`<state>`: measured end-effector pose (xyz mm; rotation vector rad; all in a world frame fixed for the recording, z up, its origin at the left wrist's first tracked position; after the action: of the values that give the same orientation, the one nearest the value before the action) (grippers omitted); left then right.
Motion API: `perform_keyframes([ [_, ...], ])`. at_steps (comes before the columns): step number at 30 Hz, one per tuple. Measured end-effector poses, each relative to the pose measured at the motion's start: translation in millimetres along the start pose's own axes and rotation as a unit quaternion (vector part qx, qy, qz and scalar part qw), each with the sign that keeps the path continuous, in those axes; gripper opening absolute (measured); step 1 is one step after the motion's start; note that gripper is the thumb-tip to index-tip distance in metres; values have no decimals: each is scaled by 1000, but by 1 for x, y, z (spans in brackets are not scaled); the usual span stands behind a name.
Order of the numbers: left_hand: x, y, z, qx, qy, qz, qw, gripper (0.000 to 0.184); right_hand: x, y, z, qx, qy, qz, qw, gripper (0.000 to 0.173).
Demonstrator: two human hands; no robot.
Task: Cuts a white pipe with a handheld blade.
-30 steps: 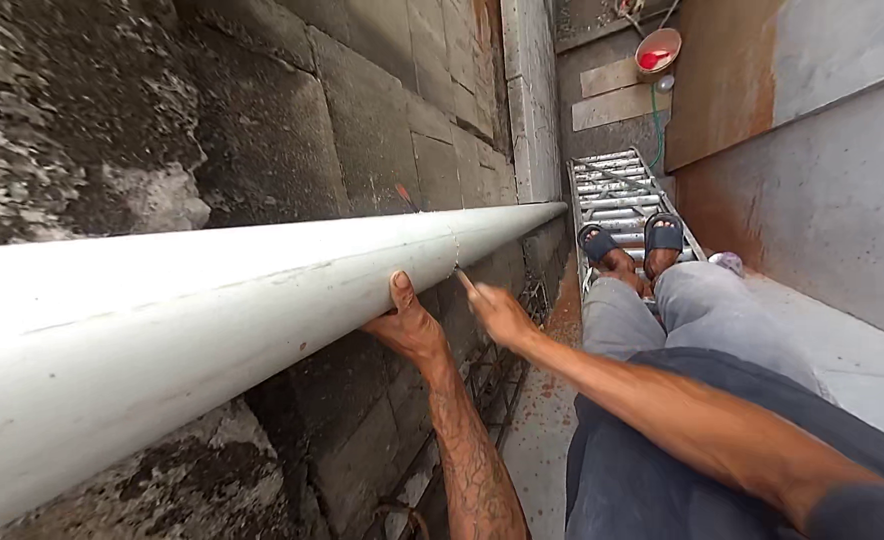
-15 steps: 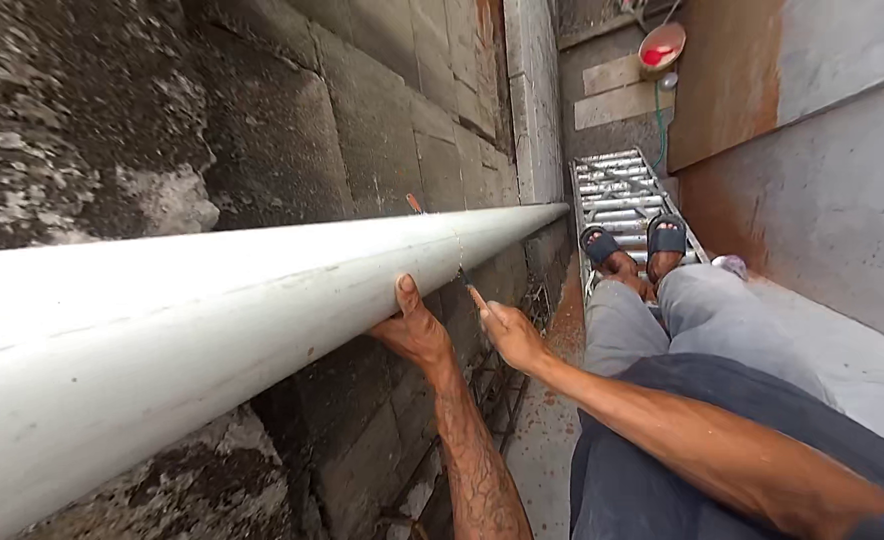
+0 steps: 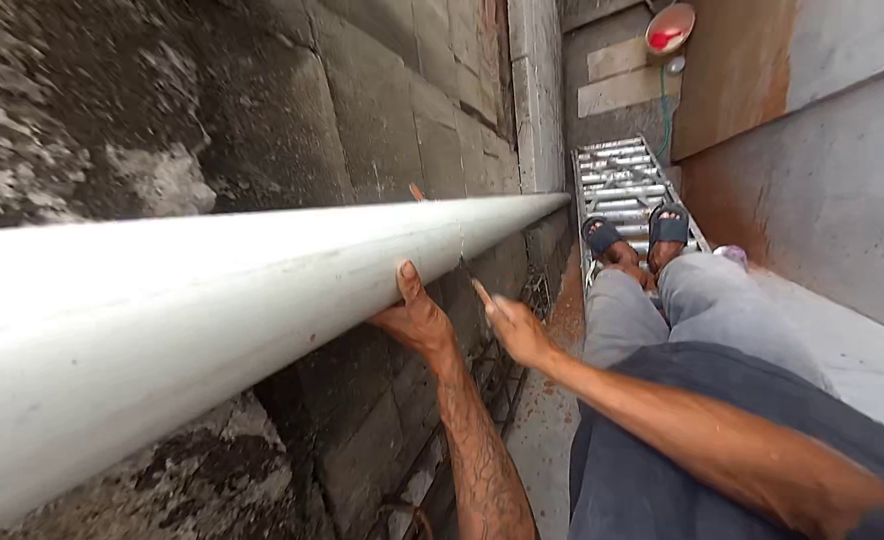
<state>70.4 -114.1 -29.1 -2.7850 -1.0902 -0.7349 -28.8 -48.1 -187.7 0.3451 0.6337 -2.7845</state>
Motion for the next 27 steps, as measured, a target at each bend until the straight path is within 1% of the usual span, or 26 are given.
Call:
perform_keyframes([
  [2,-8,4,0,3,-12,-2,1000,89,7,27,18,5,-13,-2,1000,40],
  [4,2,-2,5,18,-9,1,1000,88,2,41,25,29,-9,-11,999,42],
  [6,8,-3,5,24,6,6,1000,91,-6,16,10,33,8,-16,999,40],
  [7,4,-2,4,18,9,-1,1000,91,-4,4,2,19,6,-8,1000,40],
  [9,-7,3,1,9,1,-5,1000,89,3,13,9,8,-2,-8,1000,40],
  [11,-3,0,3,14,-8,1,1000,88,3,32,25,18,-3,-13,1000,43],
  [13,7,-4,7,22,-6,7,1000,92,-5,21,16,34,1,-22,999,40],
  [15,3,-1,3,5,-8,5,1000,94,-5,-2,-1,18,-6,-10,1000,38],
  [17,-7,2,0,-2,-22,4,1000,89,3,11,8,8,-19,-9,1000,40],
  [19,-2,-1,2,3,-12,1,1000,85,3,36,25,17,-27,-7,999,44],
  [20,5,-4,5,9,-4,1,1000,87,-3,35,21,27,-21,-9,999,43],
  [21,10,-5,6,13,7,8,1000,90,-10,22,12,30,-15,-7,999,41],
  [23,3,-1,4,8,-3,3,1000,91,-5,0,-1,30,-19,-20,999,39],
  [25,-7,2,3,9,-12,-2,1000,89,3,14,11,19,-21,-24,999,39],
  [27,2,-3,7,20,-7,-3,1000,87,-1,30,24,27,-14,-25,999,43],
])
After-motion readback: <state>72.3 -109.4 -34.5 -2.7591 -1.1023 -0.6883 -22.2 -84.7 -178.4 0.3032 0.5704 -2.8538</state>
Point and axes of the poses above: each hand's wrist, its own y-axis towards the middle knuckle, its own x-axis out of the back of the hand, z = x × y, the point moved 9 cm from there along y, towards the middle knuckle, and after that the axes turned 8 degrees about x, right-handed, at the moved point
